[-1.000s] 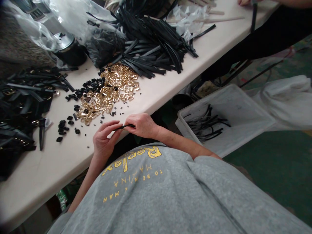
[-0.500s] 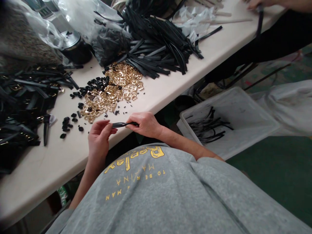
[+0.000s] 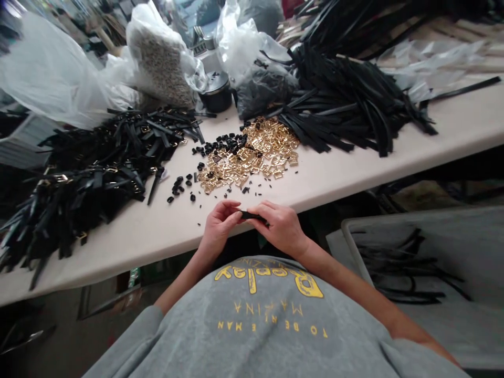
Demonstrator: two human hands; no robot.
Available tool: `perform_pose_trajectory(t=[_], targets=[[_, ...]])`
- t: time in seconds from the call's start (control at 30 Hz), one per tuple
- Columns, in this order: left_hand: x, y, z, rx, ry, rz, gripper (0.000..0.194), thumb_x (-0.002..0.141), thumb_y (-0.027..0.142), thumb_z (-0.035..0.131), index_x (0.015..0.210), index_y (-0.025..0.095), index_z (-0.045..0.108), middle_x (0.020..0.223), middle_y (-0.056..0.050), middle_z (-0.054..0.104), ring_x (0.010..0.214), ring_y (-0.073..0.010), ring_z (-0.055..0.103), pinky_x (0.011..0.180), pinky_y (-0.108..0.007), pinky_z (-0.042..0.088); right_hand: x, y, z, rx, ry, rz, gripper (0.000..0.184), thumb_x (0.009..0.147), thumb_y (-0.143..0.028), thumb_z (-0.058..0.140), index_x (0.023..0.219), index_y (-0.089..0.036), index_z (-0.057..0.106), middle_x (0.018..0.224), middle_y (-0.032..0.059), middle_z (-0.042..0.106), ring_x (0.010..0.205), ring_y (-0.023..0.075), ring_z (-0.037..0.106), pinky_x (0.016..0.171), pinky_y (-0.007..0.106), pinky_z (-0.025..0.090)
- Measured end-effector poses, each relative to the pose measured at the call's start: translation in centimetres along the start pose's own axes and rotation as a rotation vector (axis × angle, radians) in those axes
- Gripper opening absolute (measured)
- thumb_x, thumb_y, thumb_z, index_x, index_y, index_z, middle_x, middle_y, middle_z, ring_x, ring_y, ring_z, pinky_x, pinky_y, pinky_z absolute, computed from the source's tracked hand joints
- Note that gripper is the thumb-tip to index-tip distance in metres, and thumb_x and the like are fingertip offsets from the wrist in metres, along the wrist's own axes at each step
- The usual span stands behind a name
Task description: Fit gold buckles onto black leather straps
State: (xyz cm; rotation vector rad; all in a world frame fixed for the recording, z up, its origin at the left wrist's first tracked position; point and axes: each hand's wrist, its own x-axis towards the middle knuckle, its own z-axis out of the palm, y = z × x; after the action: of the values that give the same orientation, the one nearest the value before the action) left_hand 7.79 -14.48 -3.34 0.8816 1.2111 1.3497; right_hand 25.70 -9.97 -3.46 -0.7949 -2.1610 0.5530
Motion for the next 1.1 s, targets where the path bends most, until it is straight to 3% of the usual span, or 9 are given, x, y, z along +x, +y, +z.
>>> perform_pose_trajectory(t=[0.2, 0.37, 0.57, 0.67, 0.77, 0.83, 0.93, 1.03, 1.1], targets=[[-0.5, 0.0, -0.7, -0.013, 0.004, 0.005, 0.038, 0.072, 0.042, 0.082, 0.098, 0.021, 0.065, 0.077, 0.000, 0.067, 0.073, -0.0139, 0.066, 0.076, -0.029, 0.056, 0.6, -0.3, 0.7, -0.156, -0.077, -0.089, 0.018, 0.098, -0.027, 0.056, 0.087, -0.019, 0.068, 0.074, 0.0030, 0.068, 0.065, 0.0146, 0.062, 0.062, 0.025, 0.043], [-0.6, 0.0, -2.4, 0.112, 0.019, 0.039, 0.029, 0.078, 0.042, 0.075, 0.097, 0.021, 0.069, 0.080, -0.003, 0.070, 0.073, -0.0168, 0.067, 0.075, -0.032, 0.056, 1.2, -0.2, 1.1, -0.099, -0.095, -0.095, 0.017, 0.095, -0.022, 0.056, 0.084, -0.021, 0.068, 0.072, 0.0026, 0.068, 0.062, 0.0147, 0.062, 0.060, 0.026, 0.043], [1.9, 2.5, -10.1, 0.794, 0.258, 0.341, 0.016, 0.087, 0.026, 0.061, 0.094, 0.023, 0.075, 0.091, -0.006, 0.074, 0.079, -0.0204, 0.066, 0.080, -0.036, 0.052, 1.3, 0.4, 1.1, -0.112, -0.052, -0.081, 0.015, 0.095, -0.021, 0.056, 0.084, -0.021, 0.066, 0.069, 0.0019, 0.066, 0.060, 0.0147, 0.061, 0.059, 0.027, 0.044], [3.9, 3.5, -13.8, 1.123, 0.138, 0.459, 0.029, 0.087, 0.014, 0.052, 0.101, 0.023, 0.076, 0.108, -0.010, 0.074, 0.100, -0.0259, 0.065, 0.095, -0.042, 0.047, 0.8, 0.6, 1.2, -0.120, -0.057, -0.070, 0.015, 0.095, -0.021, 0.056, 0.084, -0.020, 0.066, 0.071, 0.0021, 0.067, 0.061, 0.0143, 0.062, 0.060, 0.026, 0.045], [5.2, 4.0, -15.6, 1.241, -0.060, 0.457, 0.032, 0.084, 0.013, 0.054, 0.102, 0.025, 0.077, 0.112, -0.010, 0.074, 0.103, -0.0277, 0.064, 0.096, -0.043, 0.047, 0.5, 0.8, 1.4, -0.124, -0.059, -0.059, 0.015, 0.095, -0.022, 0.056, 0.084, -0.019, 0.065, 0.072, 0.0026, 0.068, 0.062, 0.0148, 0.063, 0.061, 0.027, 0.045], [5.6, 4.3, -16.0, 1.257, -0.116, 0.436, 0.028, 0.083, 0.015, 0.057, 0.099, 0.026, 0.078, 0.107, -0.010, 0.074, 0.098, -0.0275, 0.065, 0.093, -0.042, 0.049, 0.4, 1.0, 1.4, -0.140, -0.051, -0.049, 0.015, 0.095, -0.023, 0.056, 0.084, -0.019, 0.066, 0.073, 0.0029, 0.068, 0.063, 0.0154, 0.063, 0.061, 0.027, 0.045], [5.3, 4.5, -15.4, 1.167, -0.049, 0.415, 0.022, 0.081, 0.018, 0.062, 0.093, 0.025, 0.079, 0.099, -0.009, 0.074, 0.092, -0.0251, 0.065, 0.090, -0.039, 0.050, 0.5, 1.2, 1.3, -0.142, -0.039, -0.031, 0.015, 0.095, -0.023, 0.057, 0.085, -0.018, 0.066, 0.074, 0.0033, 0.068, 0.064, 0.0153, 0.062, 0.062, 0.027, 0.044], [4.4, 4.2, -13.3, 0.832, 0.055, 0.281, 0.020, 0.079, 0.026, 0.069, 0.096, 0.022, 0.078, 0.090, -0.006, 0.072, 0.077, -0.0188, 0.065, 0.077, -0.033, 0.054, 0.9, 1.1, 1.3, -0.126, -0.022, -0.017, 0.016, 0.095, -0.023, 0.057, 0.085, -0.018, 0.067, 0.073, 0.0026, 0.067, 0.063, 0.0144, 0.060, 0.062, 0.026, 0.043], [3.6, 3.5, -11.1, 0.526, 0.069, 0.145, 0.030, 0.076, 0.032, 0.075, 0.103, 0.020, 0.076, 0.085, -0.004, 0.072, 0.071, -0.0155, 0.065, 0.071, -0.030, 0.055, 1.4, 0.8, 1.3, -0.126, -0.004, -0.017, 0.016, 0.095, -0.024, 0.057, 0.085, -0.018, 0.067, 0.073, 0.0021, 0.066, 0.064, 0.0136, 0.059, 0.062, 0.025, 0.042]])
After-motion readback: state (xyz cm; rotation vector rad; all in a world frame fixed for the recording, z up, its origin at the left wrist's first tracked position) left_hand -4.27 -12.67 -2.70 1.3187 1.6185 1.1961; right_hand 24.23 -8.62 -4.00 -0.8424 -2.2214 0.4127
